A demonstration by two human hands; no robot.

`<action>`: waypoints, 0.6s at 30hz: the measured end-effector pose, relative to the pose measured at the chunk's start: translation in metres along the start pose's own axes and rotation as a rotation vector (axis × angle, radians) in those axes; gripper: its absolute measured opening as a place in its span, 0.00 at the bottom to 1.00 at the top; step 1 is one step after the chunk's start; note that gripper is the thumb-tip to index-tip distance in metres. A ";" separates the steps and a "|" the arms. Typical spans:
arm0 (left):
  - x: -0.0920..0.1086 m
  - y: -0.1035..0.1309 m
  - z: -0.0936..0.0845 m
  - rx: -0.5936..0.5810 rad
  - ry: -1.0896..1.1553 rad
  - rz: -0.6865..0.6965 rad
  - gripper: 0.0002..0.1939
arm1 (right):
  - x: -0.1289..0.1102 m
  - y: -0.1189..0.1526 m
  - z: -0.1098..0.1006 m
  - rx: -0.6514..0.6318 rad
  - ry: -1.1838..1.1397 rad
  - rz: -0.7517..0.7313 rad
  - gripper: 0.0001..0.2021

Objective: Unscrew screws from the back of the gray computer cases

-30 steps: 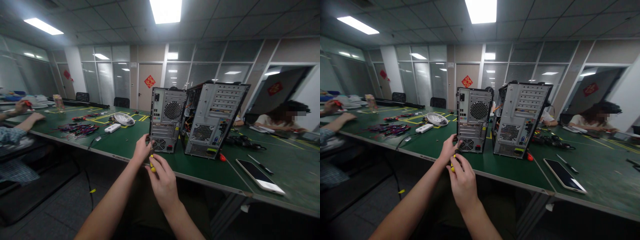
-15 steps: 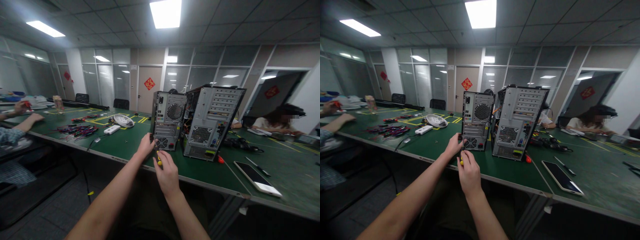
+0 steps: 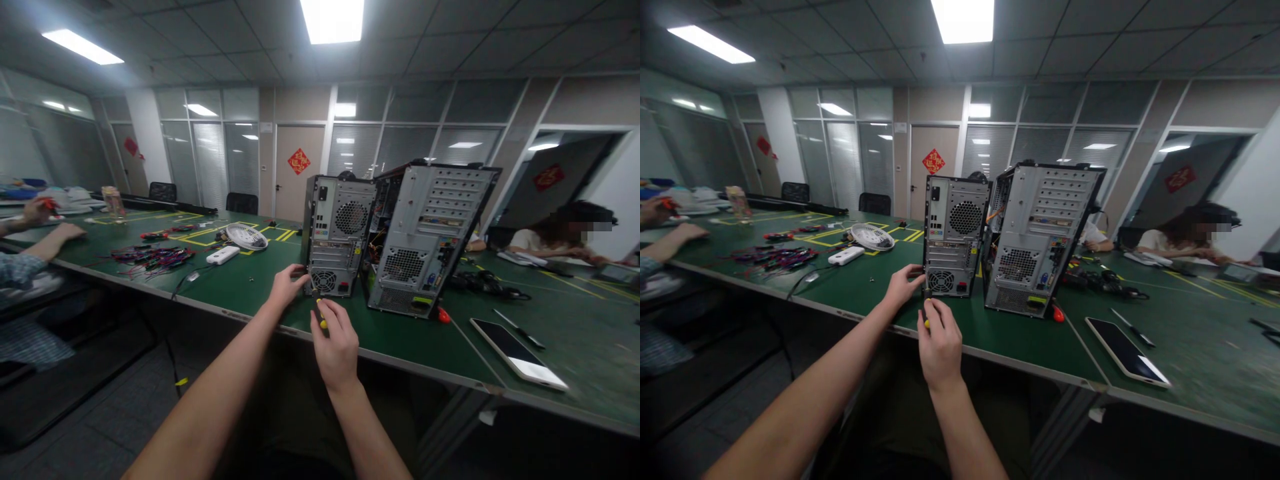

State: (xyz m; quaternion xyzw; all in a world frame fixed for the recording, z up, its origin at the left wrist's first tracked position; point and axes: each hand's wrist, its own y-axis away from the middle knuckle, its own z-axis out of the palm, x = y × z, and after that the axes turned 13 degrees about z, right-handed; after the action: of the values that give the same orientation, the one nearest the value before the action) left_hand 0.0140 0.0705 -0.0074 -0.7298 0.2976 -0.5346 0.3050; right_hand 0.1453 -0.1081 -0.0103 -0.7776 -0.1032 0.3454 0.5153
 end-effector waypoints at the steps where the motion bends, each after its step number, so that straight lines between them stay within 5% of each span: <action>1: 0.000 0.000 0.000 0.001 -0.003 0.002 0.11 | 0.000 0.001 0.000 0.000 0.003 0.002 0.14; 18: 0.003 0.000 0.001 -0.005 -0.115 0.035 0.09 | 0.000 0.002 -0.001 -0.008 0.006 -0.005 0.14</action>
State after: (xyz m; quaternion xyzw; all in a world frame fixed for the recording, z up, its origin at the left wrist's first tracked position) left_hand 0.0156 0.0682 -0.0058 -0.7548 0.2938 -0.4854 0.3291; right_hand 0.1455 -0.1092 -0.0119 -0.7804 -0.1051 0.3413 0.5132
